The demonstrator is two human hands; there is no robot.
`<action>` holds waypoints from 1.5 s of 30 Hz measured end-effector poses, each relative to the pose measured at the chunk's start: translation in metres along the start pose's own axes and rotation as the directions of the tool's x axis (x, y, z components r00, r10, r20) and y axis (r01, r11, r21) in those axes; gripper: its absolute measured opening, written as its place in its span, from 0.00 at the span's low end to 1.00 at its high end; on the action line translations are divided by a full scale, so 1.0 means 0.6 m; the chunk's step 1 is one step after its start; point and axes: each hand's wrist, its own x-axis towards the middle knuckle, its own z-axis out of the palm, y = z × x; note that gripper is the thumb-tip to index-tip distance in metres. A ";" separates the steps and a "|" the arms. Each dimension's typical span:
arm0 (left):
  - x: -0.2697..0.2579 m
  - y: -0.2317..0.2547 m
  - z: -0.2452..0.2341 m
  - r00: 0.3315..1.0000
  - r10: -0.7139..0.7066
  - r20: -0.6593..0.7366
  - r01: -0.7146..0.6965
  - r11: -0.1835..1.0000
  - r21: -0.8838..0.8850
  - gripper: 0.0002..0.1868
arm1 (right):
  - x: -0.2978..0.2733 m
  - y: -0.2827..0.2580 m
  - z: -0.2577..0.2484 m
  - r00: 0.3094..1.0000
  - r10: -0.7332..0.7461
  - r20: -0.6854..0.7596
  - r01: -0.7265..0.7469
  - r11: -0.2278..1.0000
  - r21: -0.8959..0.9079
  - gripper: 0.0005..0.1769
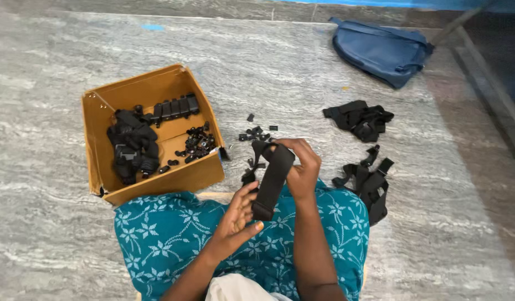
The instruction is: The person sits on the floor and assembles black straps by attaching small plastic buckles and metal rivets. They pick up strap pieces and hardware from a cardboard box and the floor, then fasten the components together by hand.
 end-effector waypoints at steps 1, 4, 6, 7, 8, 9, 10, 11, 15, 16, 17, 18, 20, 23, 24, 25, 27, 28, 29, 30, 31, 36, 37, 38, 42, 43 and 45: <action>0.001 -0.001 -0.001 1.000 0.004 -0.003 -0.004 1.000 0.026 0.44 | -0.005 0.001 -0.001 1.000 0.012 -0.015 -0.012 1.000 0.013 0.08; 0.006 -0.002 -0.003 1.000 0.021 -0.020 -0.019 0.994 0.107 0.39 | -0.019 0.014 -0.009 0.997 0.060 -0.048 -0.059 0.998 0.030 0.09; 0.006 0.001 0.000 0.998 0.035 -0.045 -0.028 0.986 0.162 0.34 | -0.030 0.024 -0.019 0.992 0.114 -0.052 -0.114 0.993 0.012 0.11; 0.006 0.004 0.001 0.996 0.060 -0.060 -0.052 0.989 0.136 0.34 | -0.034 0.030 -0.021 0.993 0.114 -0.036 -0.115 0.993 -0.026 0.13; 0.006 0.009 0.001 0.994 0.085 -0.075 -0.076 0.991 0.110 0.34 | -0.037 0.037 -0.022 0.993 0.115 -0.021 -0.117 0.991 -0.065 0.15; 0.007 0.016 0.002 0.989 0.111 -0.095 -0.102 0.991 0.086 0.34 | -0.038 0.042 -0.022 0.993 0.116 -0.002 -0.116 0.988 -0.100 0.17; 0.011 0.024 0.002 0.983 0.149 -0.103 -0.144 0.988 0.058 0.34 | -0.039 0.046 -0.025 0.991 0.122 0.047 -0.117 0.988 -0.104 0.17; 0.014 0.031 0.002 0.974 0.193 -0.115 -0.190 0.981 0.034 0.34 | -0.040 0.050 -0.023 0.987 0.124 0.098 -0.114 0.988 -0.102 0.17; 0.022 0.067 0.001 0.951 0.282 -0.131 -0.292 0.954 -0.067 0.37 | -0.047 0.052 -0.016 0.960 0.116 0.255 -0.107 0.993 -0.049 0.19; 0.022 0.074 0.001 0.945 0.299 -0.132 -0.309 0.949 -0.059 0.38 | -0.050 0.051 -0.014 0.947 0.137 0.291 -0.132 0.991 -0.036 0.17; 0.022 0.080 0.002 0.940 0.315 -0.133 -0.324 0.945 -0.052 0.39 | -0.053 0.049 -0.012 0.932 0.159 0.326 -0.159 0.987 -0.026 0.16; 0.021 0.085 0.002 0.935 0.330 -0.133 -0.339 0.940 -0.045 0.39 | -0.055 0.048 -0.011 0.915 0.180 0.362 -0.186 0.982 -0.017 0.14; 0.021 0.090 0.003 0.926 0.348 -0.143 -0.353 0.936 -0.007 0.41 | -0.058 0.048 -0.011 0.913 0.117 0.390 -0.141 0.989 0.034 0.15; 0.018 0.097 0.007 0.922 0.354 -0.155 -0.354 0.935 0.031 0.42 | -0.062 0.043 -0.013 0.912 0.100 0.397 -0.138 0.988 0.066 0.16; 0.018 0.098 0.008 0.922 0.352 -0.159 -0.350 0.936 0.041 0.42 | -0.063 0.041 -0.014 0.913 0.108 0.394 -0.147 0.987 0.069 0.16; 0.020 0.099 0.009 0.923 0.349 -0.159 -0.348 0.937 0.034 0.42 | -0.063 0.038 -0.015 0.912 0.126 0.389 -0.179 0.979 0.102 0.14; 0.023 0.101 0.013 0.925 0.343 -0.161 -0.344 0.939 0.020 0.41 | -0.064 0.030 -0.018 0.909 0.162 0.385 -0.242 0.956 0.167 0.12; 0.025 0.102 0.014 0.925 0.346 -0.157 -0.345 0.938 0.030 0.40 | -0.066 0.024 -0.018 0.927 0.153 0.342 -0.228 0.955 0.192 0.11; 0.027 0.103 0.015 0.925 0.348 -0.154 -0.346 0.937 0.040 0.40 | -0.069 0.019 -0.019 0.943 0.144 0.299 -0.214 0.953 0.216 0.11; 0.028 0.104 0.017 0.925 0.350 -0.150 -0.347 0.937 0.050 0.39 | -0.071 0.014 -0.020 0.957 0.136 0.254 -0.199 0.950 0.240 0.10; 0.029 0.105 0.018 0.925 0.351 -0.146 -0.347 0.936 0.047 0.39 | -0.074 0.008 -0.022 0.967 0.101 0.235 -0.157 0.959 0.237 0.10; 0.034 0.103 0.026 0.926 0.339 -0.165 -0.335 0.941 0.052 0.39 | -0.086 -0.010 -0.036 0.964 -0.068 0.257 -0.005 0.962 0.273 0.10; 0.036 0.102 0.026 0.926 0.338 -0.167 -0.335 0.941 0.046 0.38 | -0.085 -0.011 -0.038 0.942 -0.080 0.325 0.003 0.973 0.230 0.12; 0.037 0.099 0.025 0.926 0.337 -0.169 -0.335 0.941 0.040 0.38 | -0.084 -0.011 -0.040 0.915 -0.089 0.392 0.016 0.982 0.187 0.15; 0.051 0.072 0.013 0.912 0.344 -0.222 -0.352 0.936 0.001 0.38 | -0.075 -0.003 -0.049 0.739 -0.133 0.661 0.211 0.977 -0.039 0.20; 0.053 0.060 0.009 0.916 0.337 -0.216 -0.341 0.940 0.021 0.39 | -0.077 -0.001 -0.053 0.761 -0.106 0.639 0.169 0.985 -0.037 0.19; 0.062 0.034 0.002 0.925 0.319 -0.207 -0.313 0.948 0.061 0.41 | -0.085 0.001 -0.064 0.801 -0.047 0.597 0.080 0.996 -0.030 0.16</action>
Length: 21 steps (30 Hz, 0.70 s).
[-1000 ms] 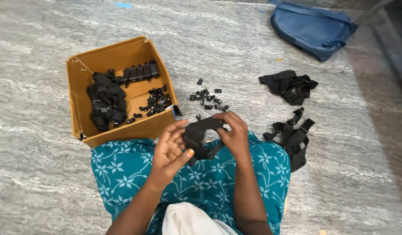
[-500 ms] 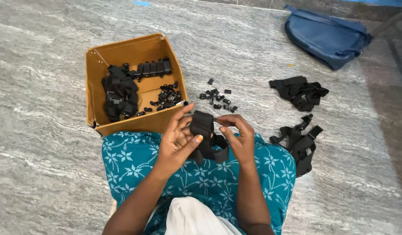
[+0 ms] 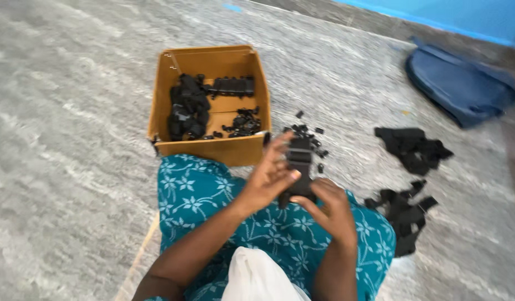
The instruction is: The person sits on the floor and assembles black straps by attaching small plastic buckles and metal rivets. They pick up strap pieces and hardware from a cardboard box and the floor, then fasten the components together by hand.
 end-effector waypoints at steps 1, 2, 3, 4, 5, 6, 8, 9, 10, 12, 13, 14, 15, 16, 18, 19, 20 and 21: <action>0.000 -0.013 0.000 0.999 -0.040 0.027 0.038 0.997 0.071 0.40 | -0.005 0.002 -0.002 0.998 0.023 -0.061 -0.021 0.999 0.032 0.17; -0.005 -0.024 0.001 0.995 -0.088 0.052 0.080 0.986 0.148 0.38 | -0.013 0.005 0.000 0.991 0.052 -0.124 -0.043 0.996 0.072 0.19; -0.012 -0.034 0.003 0.988 -0.139 0.072 0.120 0.967 0.225 0.37 | -0.019 0.010 -0.001 0.979 0.084 -0.184 -0.064 0.991 0.114 0.20; -0.020 -0.039 0.005 0.982 -0.164 0.097 0.146 0.975 0.168 0.37 | -0.023 0.014 0.000 0.968 0.054 -0.244 -0.041 0.997 0.058 0.21; -0.024 -0.042 0.008 0.975 -0.187 0.124 0.173 0.979 0.112 0.38 | -0.024 0.020 0.001 0.953 0.021 -0.301 -0.022 1.000 0.001 0.21; -0.030 -0.040 0.005 0.964 -0.214 0.159 0.208 0.976 0.057 0.39 | -0.027 0.027 0.004 0.942 0.088 -0.324 -0.058 0.993 0.101 0.20; -0.041 -0.026 0.002 0.966 -0.171 0.195 0.139 0.976 0.169 0.40 | -0.034 0.041 0.006 0.909 0.227 -0.349 -0.127 0.949 0.287 0.18; -0.043 -0.018 0.002 0.963 -0.152 0.221 0.103 0.970 0.218 0.40 | -0.036 0.047 0.011 0.902 0.257 -0.345 -0.137 0.932 0.335 0.16; -0.042 -0.012 0.005 0.964 -0.140 0.224 0.084 0.966 0.245 0.41 | -0.038 0.054 0.009 0.896 0.283 -0.342 -0.149 0.918 0.368 0.13; -0.044 0.005 0.003 0.966 -0.115 0.231 0.044 0.955 0.293 0.42 | -0.036 0.064 0.011 0.884 0.316 -0.345 -0.176 0.907 0.382 0.10; -0.043 0.013 0.002 0.969 -0.119 0.218 0.053 0.957 0.285 0.40 | -0.033 0.066 0.014 0.877 0.324 -0.354 -0.191 0.912 0.363 0.09; -0.038 0.021 -0.003 0.972 -0.121 0.203 0.060 0.958 0.281 0.39 | -0.026 0.068 0.016 0.872 0.329 -0.361 -0.202 0.916 0.346 0.08; -0.032 0.028 -0.008 0.975 -0.123 0.187 0.068 0.959 0.276 0.37 | -0.023 0.067 0.014 0.882 0.321 -0.344 -0.188 0.911 0.367 0.07; -0.025 0.037 -0.015 0.982 -0.108 0.157 0.064 0.963 0.261 0.35 | -0.017 0.065 0.013 0.894 0.310 -0.325 -0.171 0.904 0.392 0.06; -0.006 0.051 -0.034 0.993 -0.082 0.090 0.059 0.971 0.230 0.31 | -0.007 0.060 0.012 0.899 0.318 -0.301 -0.177 0.892 0.416 0.06; 0.004 0.059 -0.047 0.997 -0.051 0.051 0.039 0.977 0.209 0.30 | -0.002 0.059 0.013 0.893 0.339 -0.297 -0.199 0.888 0.414 0.06; 0.014 0.067 -0.061 1.000 -0.022 0.010 0.020 0.982 0.188 0.29 | 0.001 0.056 0.013 0.886 0.360 -0.291 -0.224 0.883 0.412 0.06; 0.024 0.076 -0.076 0.999 0.006 -0.031 -0.001 0.986 0.168 0.29 | 0.005 0.055 0.014 0.891 0.352 -0.286 -0.220 0.887 0.407 0.05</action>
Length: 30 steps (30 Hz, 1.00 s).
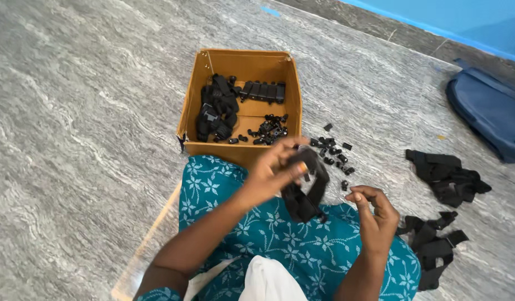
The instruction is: The person sits on the floor and assembles black straps by attaching small plastic buckles and metal rivets. They pick up strap pieces and hardware from a cardboard box and the floor, then fasten the components together by hand.
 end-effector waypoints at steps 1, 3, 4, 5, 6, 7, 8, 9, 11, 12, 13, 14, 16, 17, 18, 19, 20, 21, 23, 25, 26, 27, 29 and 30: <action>0.011 0.006 -0.017 0.998 -0.007 -0.061 0.006 1.000 -0.024 0.31 | 0.003 0.000 0.004 1.000 -0.008 0.006 0.008 1.000 -0.003 0.05; 0.032 0.017 -0.055 0.988 -0.012 -0.152 0.001 0.998 -0.070 0.34 | 0.008 0.001 0.008 1.000 -0.001 0.013 0.001 1.000 0.000 0.05; 0.041 0.022 -0.076 0.983 -0.008 -0.182 -0.008 0.996 -0.090 0.35 | 0.010 0.004 0.011 1.000 0.012 0.013 -0.012 1.000 0.006 0.05; 0.053 0.026 -0.097 0.979 0.031 -0.200 -0.040 0.998 -0.043 0.35 | 0.012 0.005 0.014 1.000 0.025 0.010 -0.025 1.000 0.011 0.05; 0.064 0.030 -0.119 0.974 0.070 -0.216 -0.071 0.997 0.005 0.35 | 0.015 0.008 0.015 1.000 0.030 0.010 -0.030 1.000 0.010 0.05; 0.078 0.032 -0.142 0.970 0.079 -0.231 -0.084 0.996 -0.015 0.35 | 0.016 0.010 0.017 0.999 0.035 0.010 -0.035 0.999 0.008 0.04; 0.094 0.032 -0.164 0.965 0.087 -0.246 -0.098 0.995 -0.034 0.35 | 0.017 0.014 0.017 0.999 0.040 0.009 -0.040 0.999 0.007 0.04; 0.107 0.029 -0.186 0.960 0.093 -0.265 -0.111 0.992 -0.055 0.35 | 0.017 0.016 0.018 0.999 0.042 0.006 -0.042 0.999 0.001 0.04; 0.130 0.018 -0.229 0.948 0.015 -0.318 -0.057 0.991 -0.124 0.36 | 0.019 0.023 0.019 0.999 0.044 0.002 -0.044 0.999 -0.008 0.04; 0.138 0.011 -0.250 0.939 -0.024 -0.343 -0.032 0.987 -0.158 0.36 | 0.021 0.026 0.018 0.999 0.045 0.006 -0.045 0.999 -0.017 0.04; 0.145 0.003 -0.271 0.930 -0.053 -0.365 -0.008 0.986 -0.164 0.36 | 0.024 0.029 0.016 0.999 0.045 0.009 -0.044 0.999 -0.026 0.04; 0.152 -0.007 -0.290 0.919 -0.081 -0.386 0.015 0.985 -0.170 0.35 | 0.027 0.032 0.014 0.999 0.044 0.013 -0.044 0.998 -0.034 0.04; 0.159 -0.025 -0.330 0.903 -0.119 -0.413 0.062 0.987 -0.148 0.34 | 0.031 0.037 0.012 0.998 0.057 0.011 -0.057 0.998 -0.019 0.04; 0.160 -0.035 -0.349 0.900 -0.128 -0.417 0.086 0.989 -0.119 0.35 | 0.031 0.041 0.013 0.998 0.066 0.008 -0.066 0.998 -0.011 0.04; 0.159 -0.045 -0.368 0.896 -0.137 -0.422 0.110 0.990 -0.089 0.35 | 0.031 0.044 0.013 0.997 0.072 0.012 -0.072 0.997 -0.025 0.04; 0.156 -0.057 -0.386 0.897 -0.123 -0.424 0.124 0.992 -0.025 0.38 | 0.031 0.047 0.013 0.997 0.079 0.014 -0.079 0.996 -0.037 0.05; 0.153 -0.071 -0.403 0.899 -0.109 -0.425 0.138 0.990 0.039 0.40 | 0.031 0.051 0.013 0.996 0.086 0.016 -0.085 0.995 -0.050 0.05; 0.152 -0.083 -0.425 0.902 -0.092 -0.421 0.151 0.983 0.109 0.43 | 0.032 0.054 0.017 0.995 0.093 0.022 -0.092 0.995 -0.045 0.05; 0.142 -0.111 -0.471 0.948 0.046 -0.315 0.117 0.871 0.478 0.57 | 0.034 0.058 0.022 0.994 0.106 0.028 -0.105 0.994 -0.030 0.05; 0.142 -0.137 -0.531 0.977 0.110 -0.180 0.042 0.737 0.675 0.64 | 0.040 0.061 0.028 0.994 0.109 0.030 -0.107 0.993 -0.056 0.05; 0.144 -0.155 -0.559 0.985 0.121 -0.121 -0.001 0.709 0.706 0.64 | 0.041 0.064 0.032 0.993 0.113 0.028 -0.111 0.991 -0.069 0.05; 0.148 -0.176 -0.584 0.990 0.131 -0.059 -0.047 0.683 0.729 0.64 | 0.041 0.067 0.031 0.993 0.119 0.023 -0.117 0.990 -0.078 0.05; 0.167 -0.201 -0.641 0.921 -0.199 -0.334 0.385 0.339 0.859 0.54 | 0.045 0.073 0.025 0.991 0.129 0.018 -0.127 0.986 -0.105 0.05; 0.173 -0.214 -0.662 0.898 -0.193 -0.396 0.435 0.254 0.864 0.53 | 0.046 0.078 0.023 0.991 0.134 -0.005 -0.134 0.988 -0.081 0.05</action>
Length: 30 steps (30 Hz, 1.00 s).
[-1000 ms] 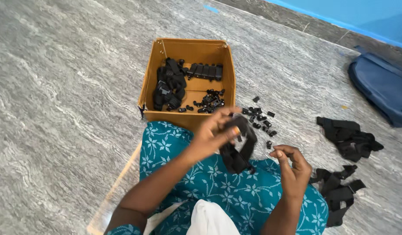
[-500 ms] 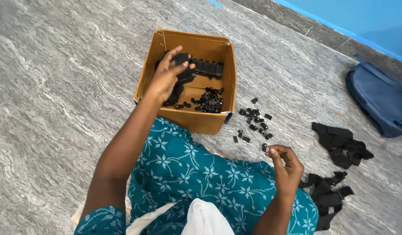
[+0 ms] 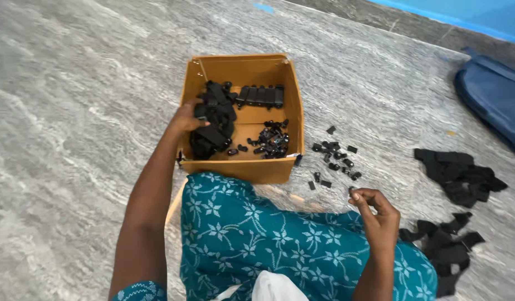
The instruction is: The person sits on the floor and assembles black straps by attaching small plastic buckles and metal rivets. They pick up strap pieces and hardware from a cardboard box and the floor, then fasten the components together by hand.
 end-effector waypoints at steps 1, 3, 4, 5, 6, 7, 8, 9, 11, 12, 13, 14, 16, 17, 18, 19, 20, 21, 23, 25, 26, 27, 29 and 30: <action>0.007 -0.013 0.013 0.998 -0.065 -0.026 0.067 0.995 0.068 0.52 | 0.001 0.003 -0.006 1.000 0.009 -0.017 -0.009 1.000 0.015 0.05; 0.014 -0.029 0.027 0.986 -0.078 -0.150 0.094 0.991 0.100 0.50 | 0.004 0.009 -0.018 0.998 0.024 -0.054 -0.023 1.000 0.009 0.05; 0.014 -0.028 0.036 0.981 -0.088 -0.170 0.121 0.974 0.193 0.49 | 0.006 0.012 -0.025 0.997 0.029 -0.073 -0.030 0.999 -0.010 0.05; 0.014 -0.025 0.040 0.977 -0.096 -0.193 0.149 0.948 0.282 0.48 | 0.008 0.016 -0.034 0.995 0.032 -0.092 -0.035 0.999 -0.032 0.05; 0.012 -0.019 0.046 0.971 -0.100 -0.215 0.176 0.913 0.368 0.47 | 0.010 0.019 -0.043 0.994 0.042 -0.105 -0.043 0.999 -0.009 0.05; 0.011 -0.009 0.051 0.980 -0.117 -0.163 0.179 0.878 0.443 0.42 | 0.013 0.022 -0.052 0.992 0.050 -0.120 -0.048 0.999 0.014 0.05; 0.008 -0.002 0.053 0.984 -0.137 -0.112 0.175 0.838 0.517 0.37 | 0.016 0.026 -0.063 0.989 0.058 -0.135 -0.053 0.998 0.037 0.05; 0.005 0.002 0.058 0.987 -0.151 -0.054 0.154 0.794 0.588 0.33 | 0.016 0.032 -0.073 0.986 0.049 -0.157 -0.043 0.998 0.038 0.05; -0.002 -0.002 0.057 0.993 -0.118 -0.022 0.110 0.819 0.563 0.32 | 0.019 0.046 -0.096 0.977 0.034 -0.210 -0.027 0.999 0.037 0.05; -0.015 -0.010 0.054 0.993 0.021 -0.115 0.044 0.846 0.532 0.37 | 0.021 0.051 -0.113 0.971 0.030 -0.238 -0.022 0.999 0.034 0.05; -0.030 -0.020 0.046 0.965 0.159 -0.208 -0.034 0.862 0.506 0.42 | 0.022 0.056 -0.131 0.961 0.028 -0.274 -0.020 0.999 0.033 0.05; -0.040 -0.017 0.056 0.909 0.286 -0.302 -0.114 0.869 0.481 0.47 | 0.022 0.060 -0.151 0.951 0.026 -0.309 -0.017 0.999 0.030 0.05; -0.044 -0.018 0.055 0.981 -0.011 -0.191 0.055 0.973 0.226 0.43 | 0.017 0.070 -0.193 0.909 0.011 -0.416 0.016 0.998 0.062 0.04; -0.045 -0.015 0.043 0.984 0.047 -0.171 0.006 0.956 0.295 0.49 | 0.009 0.074 -0.213 0.882 0.010 -0.470 0.032 0.996 0.081 0.04; -0.062 -0.009 0.037 0.990 0.010 -0.141 0.031 0.957 0.287 0.38 | -0.001 0.078 -0.232 0.847 0.027 -0.531 0.017 0.997 0.077 0.05; -0.069 0.003 0.030 0.987 0.037 -0.156 0.018 0.941 0.337 0.44 | -0.010 0.085 -0.251 0.807 0.040 -0.589 0.005 0.997 0.074 0.05; -0.073 0.020 0.024 0.983 0.066 -0.170 0.005 0.923 0.384 0.51 | -0.018 0.093 -0.271 0.763 0.052 -0.644 -0.007 0.997 0.072 0.05; -0.082 0.042 0.023 0.976 0.083 -0.199 -0.003 0.928 0.373 0.46 | -0.025 0.104 -0.289 0.727 0.052 -0.685 0.015 0.996 0.092 0.06; -0.099 0.099 0.028 0.967 0.134 -0.216 -0.072 0.959 0.275 0.40 | -0.034 0.132 -0.320 0.650 0.051 -0.758 0.065 0.990 0.122 0.06; -0.121 0.167 0.037 0.959 0.193 -0.205 -0.177 0.980 0.095 0.37 | -0.040 0.169 -0.342 0.601 0.075 -0.796 0.112 0.978 0.177 0.07; -0.134 0.205 0.049 0.944 0.263 -0.201 -0.267 0.964 0.009 0.33 | -0.041 0.189 -0.350 0.579 0.086 -0.811 0.141 0.969 0.203 0.07; -0.155 0.240 0.062 0.923 0.323 -0.208 -0.344 0.936 -0.073 0.30 | -0.038 0.213 -0.350 0.567 0.114 -0.816 0.100 0.974 0.205 0.06; -0.192 0.310 0.096 0.868 0.438 -0.235 -0.478 0.865 -0.151 0.26 | -0.030 0.259 -0.347 0.546 0.168 -0.821 0.021 0.977 0.214 0.06; -0.208 0.343 0.115 0.833 0.494 -0.251 -0.537 0.831 -0.148 0.26 | -0.025 0.280 -0.342 0.593 0.186 -0.783 -0.078 0.982 0.174 0.06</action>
